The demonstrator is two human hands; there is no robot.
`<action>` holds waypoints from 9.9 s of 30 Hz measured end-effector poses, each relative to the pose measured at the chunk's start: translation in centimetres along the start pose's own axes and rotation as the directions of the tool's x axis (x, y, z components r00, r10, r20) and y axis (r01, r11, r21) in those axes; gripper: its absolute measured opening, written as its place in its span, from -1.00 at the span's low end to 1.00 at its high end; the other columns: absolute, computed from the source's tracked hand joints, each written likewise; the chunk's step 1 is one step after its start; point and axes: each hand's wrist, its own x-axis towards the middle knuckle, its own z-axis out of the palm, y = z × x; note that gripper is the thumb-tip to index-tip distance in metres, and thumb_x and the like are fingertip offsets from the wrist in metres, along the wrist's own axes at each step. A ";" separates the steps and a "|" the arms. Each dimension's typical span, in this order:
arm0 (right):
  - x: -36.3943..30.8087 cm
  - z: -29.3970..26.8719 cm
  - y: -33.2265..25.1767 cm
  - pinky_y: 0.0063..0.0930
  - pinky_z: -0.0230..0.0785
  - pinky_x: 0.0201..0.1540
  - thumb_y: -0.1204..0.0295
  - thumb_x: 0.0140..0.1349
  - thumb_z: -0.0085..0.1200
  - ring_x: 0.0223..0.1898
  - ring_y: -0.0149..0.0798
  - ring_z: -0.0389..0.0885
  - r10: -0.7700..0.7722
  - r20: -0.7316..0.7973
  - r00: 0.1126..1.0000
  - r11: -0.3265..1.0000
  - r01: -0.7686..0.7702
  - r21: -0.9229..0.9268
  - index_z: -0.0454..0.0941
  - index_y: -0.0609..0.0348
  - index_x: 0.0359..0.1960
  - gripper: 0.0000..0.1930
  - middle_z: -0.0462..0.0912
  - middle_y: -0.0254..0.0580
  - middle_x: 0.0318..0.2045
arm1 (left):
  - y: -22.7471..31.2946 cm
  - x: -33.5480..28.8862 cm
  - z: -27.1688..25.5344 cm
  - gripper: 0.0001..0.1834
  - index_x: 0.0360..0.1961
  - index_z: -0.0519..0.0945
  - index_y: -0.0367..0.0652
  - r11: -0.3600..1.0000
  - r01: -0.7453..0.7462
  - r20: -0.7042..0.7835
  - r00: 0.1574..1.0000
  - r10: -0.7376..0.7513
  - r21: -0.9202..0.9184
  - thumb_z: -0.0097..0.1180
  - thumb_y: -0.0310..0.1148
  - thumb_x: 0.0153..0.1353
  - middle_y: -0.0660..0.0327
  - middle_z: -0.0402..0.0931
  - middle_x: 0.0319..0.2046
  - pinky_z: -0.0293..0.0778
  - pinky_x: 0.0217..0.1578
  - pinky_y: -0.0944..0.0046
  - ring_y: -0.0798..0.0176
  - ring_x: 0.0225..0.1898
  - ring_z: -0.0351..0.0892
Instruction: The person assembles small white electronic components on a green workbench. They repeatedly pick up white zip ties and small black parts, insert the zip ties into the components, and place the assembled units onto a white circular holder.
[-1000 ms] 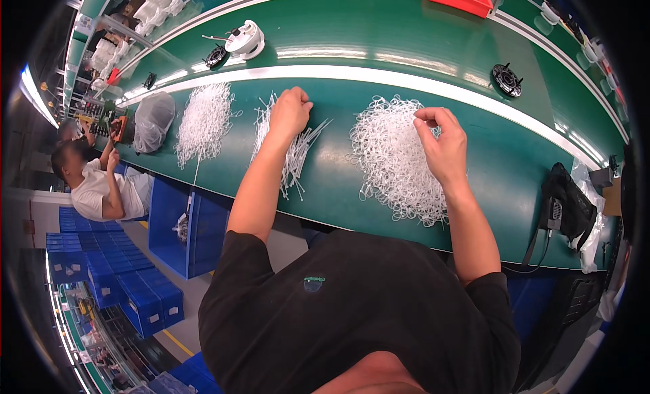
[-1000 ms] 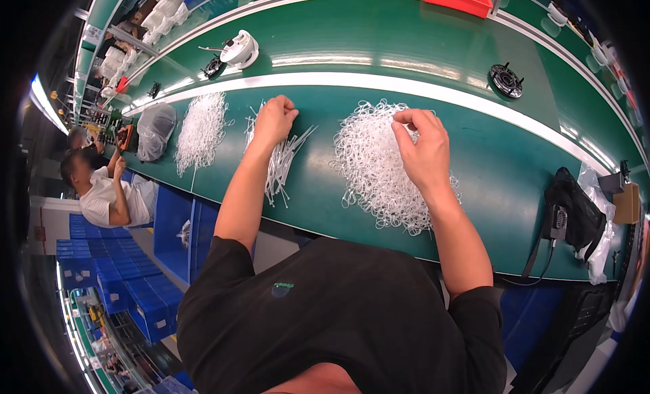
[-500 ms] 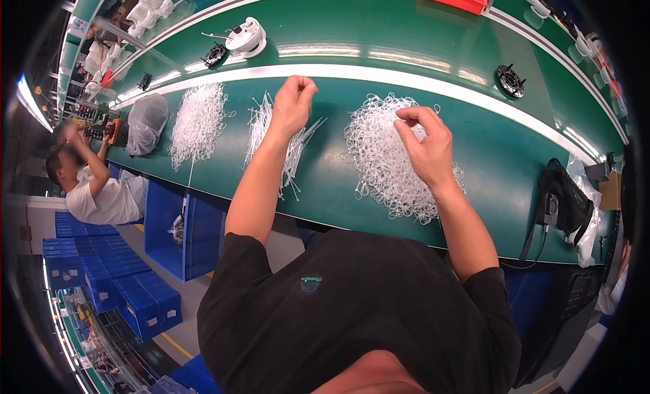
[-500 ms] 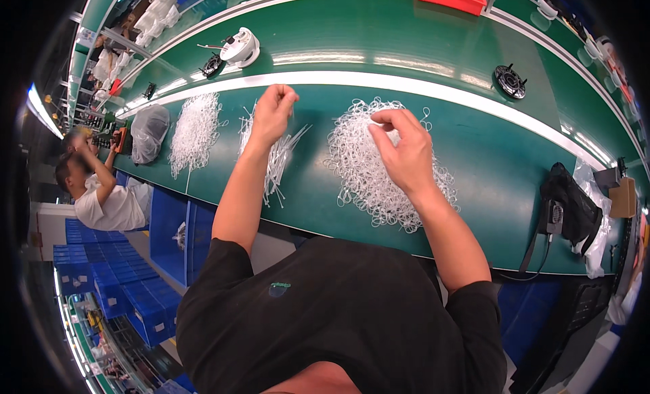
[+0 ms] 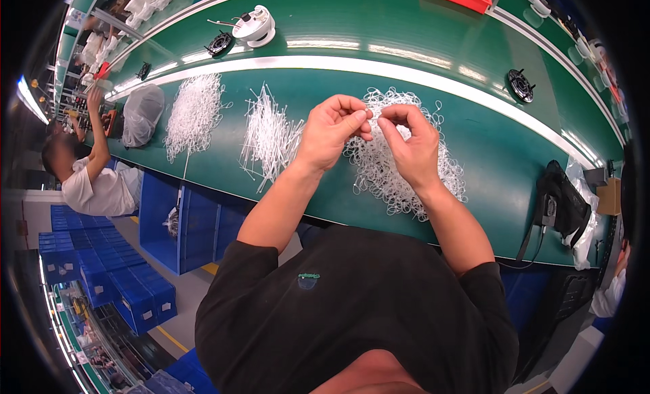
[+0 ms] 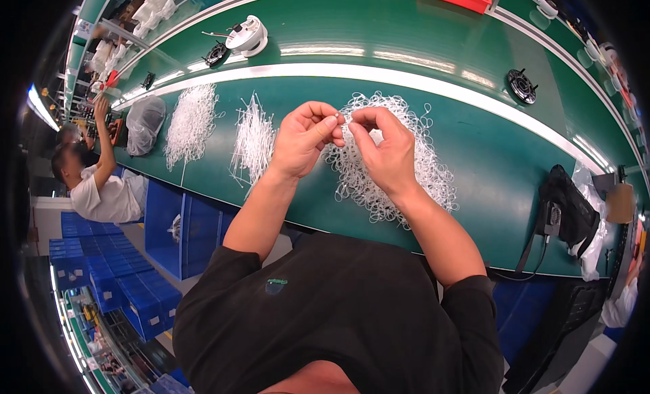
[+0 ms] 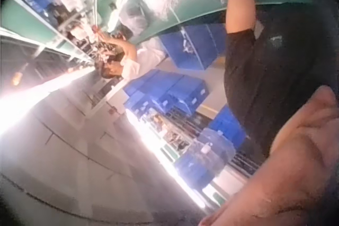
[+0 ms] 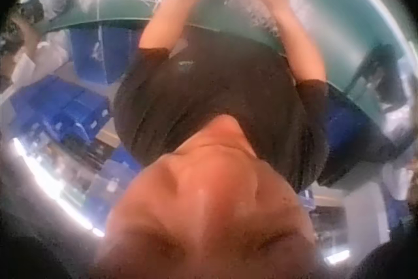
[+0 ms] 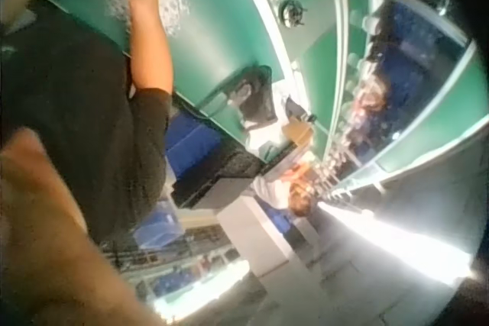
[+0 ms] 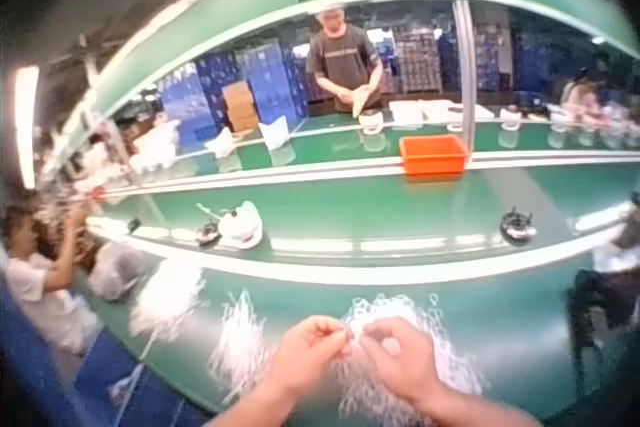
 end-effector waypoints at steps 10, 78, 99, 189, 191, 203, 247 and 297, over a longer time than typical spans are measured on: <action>0.1 0.3 -0.8 -0.40 0.54 -0.32 0.54 0.19 0.25 -0.39 -0.23 0.71 -0.103 0.008 0.995 0.984 0.104 -0.143 0.63 0.20 -0.29 -0.92 0.69 -0.17 -0.40 | -1.5 -0.3 0.8 -0.86 -0.12 0.52 -0.30 0.998 -0.009 -0.071 0.997 0.005 -0.054 0.17 -0.51 0.36 0.18 0.59 -0.32 0.64 -0.36 0.36 0.38 -0.36 0.62; 1.1 -2.4 -0.3 -0.40 0.53 -0.23 0.50 0.17 0.27 -0.37 -0.26 0.71 0.112 0.118 0.987 0.964 -0.079 -0.253 0.58 0.26 -0.33 -0.87 0.71 -0.15 -0.40 | 3.9 4.5 -9.3 -0.78 -0.31 0.67 -0.24 0.246 0.181 -0.262 0.899 0.351 0.952 0.31 -0.29 0.17 0.02 0.70 -0.30 0.59 -0.24 0.11 -0.05 -0.30 0.71; 0.5 -3.0 0.8 -0.37 0.52 -0.22 0.50 0.17 0.26 -0.38 -0.20 0.70 0.147 0.143 0.979 0.964 -0.110 -0.240 0.57 0.26 -0.34 -0.87 0.70 -0.16 -0.42 | 6.2 8.9 -19.2 -0.65 -0.09 0.69 -0.27 -0.147 0.637 -0.621 0.771 0.143 0.757 0.16 -0.31 0.14 -0.13 0.65 -0.03 0.56 0.06 0.00 -0.16 0.03 0.65; 0.5 -4.6 -0.3 -0.36 0.52 -0.21 0.59 0.20 0.21 -0.31 -0.15 0.70 0.077 0.168 0.983 0.996 -0.070 -0.048 0.62 0.29 -0.25 -0.90 0.69 -0.08 -0.33 | -1.4 0.7 2.9 -0.88 -0.19 0.70 -0.28 0.771 -0.198 0.127 0.980 0.151 0.605 0.27 -0.51 0.24 0.25 0.64 -0.36 0.52 -0.37 0.39 0.42 -0.37 0.62; 0.3 -5.7 -0.2 -0.37 0.52 -0.21 0.59 0.19 0.23 -0.31 -0.15 0.70 0.033 0.126 0.991 0.989 -0.015 -0.145 0.65 0.28 -0.26 -0.90 0.69 -0.08 -0.34 | -2.3 0.8 2.9 -0.86 -0.18 0.69 -0.31 0.883 -0.051 0.097 0.995 0.006 0.467 0.24 -0.48 0.28 0.25 0.65 -0.35 0.55 -0.35 0.42 0.45 -0.37 0.62; -1.1 -9.4 0.1 -0.44 0.53 -0.17 0.70 0.22 0.17 -0.26 -0.27 0.71 0.017 0.148 0.989 0.979 0.014 -0.202 0.68 0.31 -0.18 -0.84 0.73 -0.09 -0.28 | -3.6 2.2 6.5 -0.90 -0.29 0.61 -0.26 0.928 0.167 0.293 0.917 -0.270 0.332 0.23 -0.44 0.25 0.23 0.59 -0.48 0.53 -0.51 0.37 0.42 -0.48 0.61; 0.6 -30.0 7.3 -0.44 0.43 -0.01 0.20 0.42 0.08 -0.14 -0.38 0.59 0.615 0.115 0.780 0.782 -0.622 0.038 0.67 0.31 -0.02 -0.62 0.72 -0.19 -0.17 | -11.6 15.7 19.7 -0.76 -0.20 0.49 -0.31 0.723 0.170 0.383 0.755 -0.532 0.670 0.15 -0.34 0.25 0.17 0.60 -0.43 0.58 -0.52 0.32 0.32 -0.50 0.62; 2.1 -27.0 5.1 -0.51 0.40 -0.20 0.38 0.29 0.17 -0.29 -0.46 0.53 0.434 0.036 0.900 0.883 -0.417 -0.214 0.66 0.29 -0.20 -0.80 0.60 -0.36 -0.41 | -11.5 14.1 20.8 -0.83 -0.38 0.65 -0.31 0.759 -0.109 0.393 0.897 -0.204 0.642 0.38 -0.43 0.17 0.25 0.65 -0.42 0.44 -0.43 0.40 0.44 -0.48 0.52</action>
